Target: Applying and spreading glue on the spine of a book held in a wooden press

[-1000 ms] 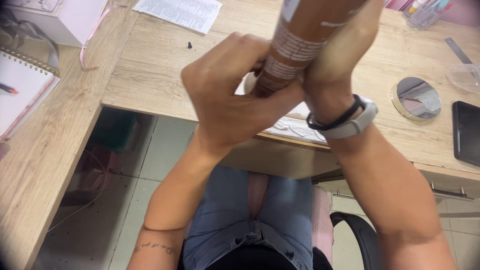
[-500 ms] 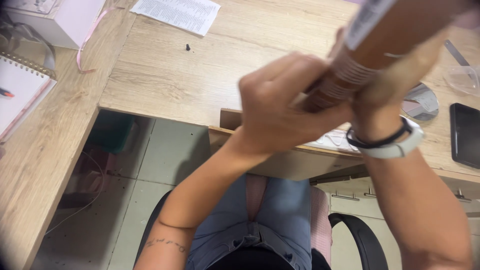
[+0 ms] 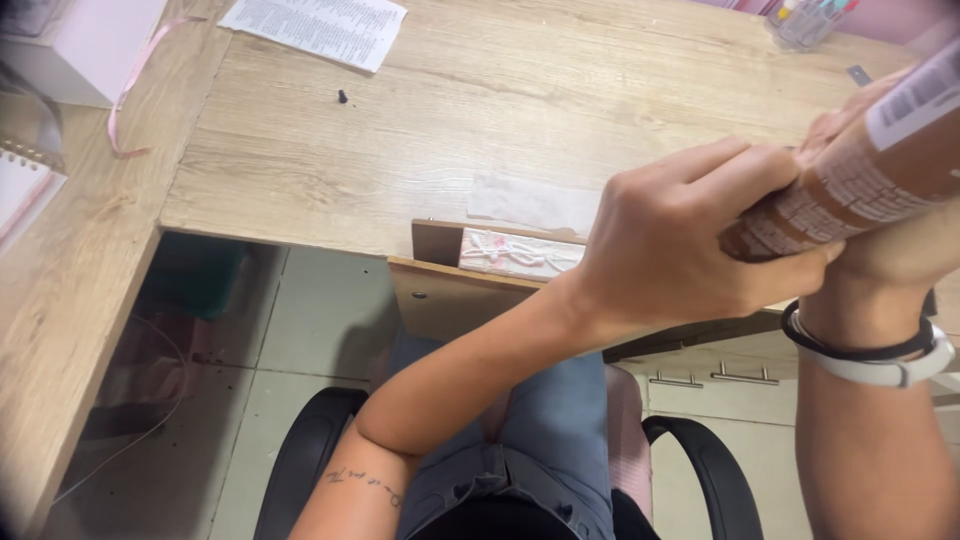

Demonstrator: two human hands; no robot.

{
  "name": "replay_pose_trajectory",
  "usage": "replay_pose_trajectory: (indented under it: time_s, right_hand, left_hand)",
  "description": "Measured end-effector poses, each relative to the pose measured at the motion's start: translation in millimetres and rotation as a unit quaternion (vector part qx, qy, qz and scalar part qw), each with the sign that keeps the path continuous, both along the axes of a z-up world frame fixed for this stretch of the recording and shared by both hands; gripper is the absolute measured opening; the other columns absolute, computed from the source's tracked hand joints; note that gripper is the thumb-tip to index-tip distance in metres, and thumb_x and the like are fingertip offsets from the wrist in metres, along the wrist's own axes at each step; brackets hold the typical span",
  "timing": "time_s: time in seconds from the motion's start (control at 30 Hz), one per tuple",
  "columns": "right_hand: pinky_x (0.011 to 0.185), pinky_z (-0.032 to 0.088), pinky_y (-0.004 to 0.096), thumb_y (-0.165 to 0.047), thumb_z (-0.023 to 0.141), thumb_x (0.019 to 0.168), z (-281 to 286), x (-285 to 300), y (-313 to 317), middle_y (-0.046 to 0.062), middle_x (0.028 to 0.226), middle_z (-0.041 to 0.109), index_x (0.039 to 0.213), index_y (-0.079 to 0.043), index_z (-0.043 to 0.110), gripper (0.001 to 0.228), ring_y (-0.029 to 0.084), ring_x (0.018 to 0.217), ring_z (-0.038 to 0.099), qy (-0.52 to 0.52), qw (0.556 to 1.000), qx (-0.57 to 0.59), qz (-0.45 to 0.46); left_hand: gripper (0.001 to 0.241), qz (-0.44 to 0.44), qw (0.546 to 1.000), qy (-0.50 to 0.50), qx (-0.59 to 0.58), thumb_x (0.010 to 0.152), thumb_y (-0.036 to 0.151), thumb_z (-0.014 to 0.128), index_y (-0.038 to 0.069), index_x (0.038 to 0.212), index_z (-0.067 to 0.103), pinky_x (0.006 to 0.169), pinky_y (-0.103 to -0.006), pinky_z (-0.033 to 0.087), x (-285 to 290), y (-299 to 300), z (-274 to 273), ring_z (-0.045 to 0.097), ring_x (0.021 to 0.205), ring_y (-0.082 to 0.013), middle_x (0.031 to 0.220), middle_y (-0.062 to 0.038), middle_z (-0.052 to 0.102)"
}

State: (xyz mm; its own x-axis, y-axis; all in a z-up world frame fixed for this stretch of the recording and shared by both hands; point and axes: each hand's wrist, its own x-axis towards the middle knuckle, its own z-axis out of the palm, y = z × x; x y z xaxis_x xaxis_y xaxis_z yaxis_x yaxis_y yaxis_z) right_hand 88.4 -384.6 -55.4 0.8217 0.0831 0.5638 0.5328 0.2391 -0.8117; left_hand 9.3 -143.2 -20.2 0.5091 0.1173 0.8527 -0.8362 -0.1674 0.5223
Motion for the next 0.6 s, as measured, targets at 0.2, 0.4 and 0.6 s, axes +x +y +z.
replay_pose_trajectory:
  time_s: [0.2,0.4,0.6]
  right_hand:
    - [0.06,0.062,0.041,-0.046,0.051,0.087,42.0,-41.7,55.5,0.017,0.069,0.053,0.084,-0.003,0.059,0.044,0.031,0.06,0.06,0.147,0.975,0.124,-0.111]
    - [0.054,0.049,0.034,-0.054,0.055,0.075,35.3,-48.8,52.1,0.004,0.066,0.05,0.074,-0.009,0.059,0.045,0.022,0.053,0.051,0.177,0.959,0.148,-0.167]
    - [0.05,0.056,0.036,-0.051,0.049,0.082,35.6,-51.9,69.0,0.008,0.065,0.051,0.078,-0.007,0.06,0.046,0.024,0.056,0.059,0.127,0.966,0.12,-0.191]
  left_hand:
    - [0.069,-0.082,0.982,0.053,0.16,0.102,0.059,0.064,0.02,0.155,0.043,0.094,-0.0321,0.069,7.0,40.0,-23.5,0.084,0.114,-0.0171,0.133,-0.006,0.08]
    - [0.087,-0.003,0.941,0.204,0.27,0.094,0.061,0.065,0.024,0.161,0.024,0.077,-0.0254,0.065,-7.3,160.5,-11.4,0.012,0.044,-0.0061,0.146,-0.004,0.073]
    - [0.139,-0.051,0.892,0.288,0.345,0.063,0.059,0.091,0.023,0.164,0.003,0.121,-0.0649,0.016,-0.6,196.7,-47.1,0.048,0.147,-0.0337,0.149,-0.013,0.063]
